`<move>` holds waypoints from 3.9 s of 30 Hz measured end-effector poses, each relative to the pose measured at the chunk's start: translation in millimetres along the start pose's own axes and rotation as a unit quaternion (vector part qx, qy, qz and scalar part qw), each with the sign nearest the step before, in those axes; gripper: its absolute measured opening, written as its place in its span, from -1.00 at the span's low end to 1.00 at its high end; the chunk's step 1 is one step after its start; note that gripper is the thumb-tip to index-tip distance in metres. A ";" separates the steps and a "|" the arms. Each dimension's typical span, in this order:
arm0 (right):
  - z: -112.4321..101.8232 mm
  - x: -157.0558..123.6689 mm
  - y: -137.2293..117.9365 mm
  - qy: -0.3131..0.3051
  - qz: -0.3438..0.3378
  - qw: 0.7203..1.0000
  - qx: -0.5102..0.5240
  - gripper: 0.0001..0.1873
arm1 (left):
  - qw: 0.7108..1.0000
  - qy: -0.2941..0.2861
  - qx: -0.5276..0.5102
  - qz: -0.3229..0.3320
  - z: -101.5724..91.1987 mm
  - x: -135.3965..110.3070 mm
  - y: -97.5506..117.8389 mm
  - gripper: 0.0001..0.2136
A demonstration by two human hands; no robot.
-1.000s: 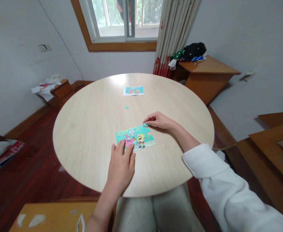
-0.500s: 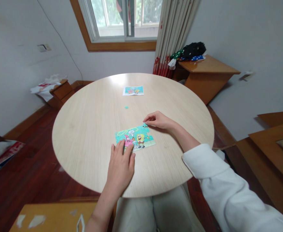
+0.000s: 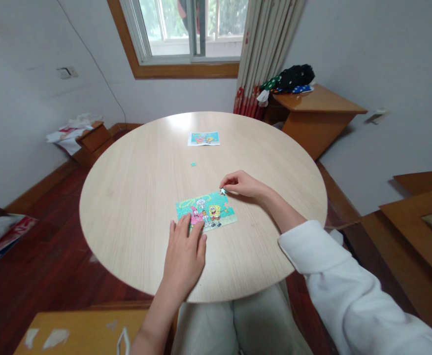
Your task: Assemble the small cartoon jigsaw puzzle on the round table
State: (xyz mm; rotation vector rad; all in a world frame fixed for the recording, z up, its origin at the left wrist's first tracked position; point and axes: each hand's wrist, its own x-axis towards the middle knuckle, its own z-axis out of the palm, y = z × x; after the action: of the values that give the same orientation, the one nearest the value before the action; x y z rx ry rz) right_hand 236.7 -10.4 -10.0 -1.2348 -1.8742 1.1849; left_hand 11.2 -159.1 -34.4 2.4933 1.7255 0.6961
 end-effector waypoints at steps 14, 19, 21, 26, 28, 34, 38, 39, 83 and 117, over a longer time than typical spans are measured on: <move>1.1 1.7 4.7 -0.008 0.005 1.000 -0.006 -0.87 | 1.000 -0.015 -0.005 -0.005 -2.4 0.8 1.2 -0.73; 1.4 2.4 5.9 -0.012 0.006 1.000 -0.008 -0.86 | 1.000 -0.015 -0.006 -0.005 -2.5 1.2 0.9 -0.72; 2.1 2.9 7.3 -0.014 0.005 1.000 -0.006 -0.85 | 1.000 -0.013 -0.007 -0.006 -2.0 1.1 0.5 -0.73; 4.2 3.6 9.8 -0.018 0.008 1.000 0.000 -0.85 | 1.000 -0.008 -0.001 -0.004 -0.3 0.9 -0.2 -0.72; 4.5 3.6 9.2 -0.017 0.013 1.000 0.001 -0.87 | 1.000 -0.008 0.000 -0.004 -0.3 1.1 0.1 -0.72; 4.7 3.1 3.5 -0.021 0.034 0.999 0.015 -0.91 | 1.000 -0.003 -0.003 -0.002 -0.8 1.6 0.7 -0.74; 5.2 4.7 0.9 -0.018 0.050 0.998 0.020 -0.93 | 1.000 -0.004 -0.004 -0.004 -0.2 1.2 0.0 -0.74; 5.4 5.2 0.5 -0.016 0.052 0.998 0.012 -0.93 | 1.000 -0.003 -0.005 -0.005 -0.2 1.1 -0.2 -0.74; -17.7 19.0 24.6 0.176 0.050 0.938 0.295 -0.63 | 0.982 0.021 -0.173 -0.068 -1.8 4.8 -7.7 -0.55; 2.3 55.1 29.2 0.260 -0.031 0.965 -0.011 -0.94 | 0.706 0.377 -0.442 -0.405 -2.0 167.9 -95.8 -0.77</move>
State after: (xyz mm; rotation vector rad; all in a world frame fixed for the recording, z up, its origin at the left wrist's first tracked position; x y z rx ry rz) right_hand 224.6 44.4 -37.2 -1.3316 -1.5193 0.7128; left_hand -26.3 27.7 -1.4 0.6817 1.6995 1.9058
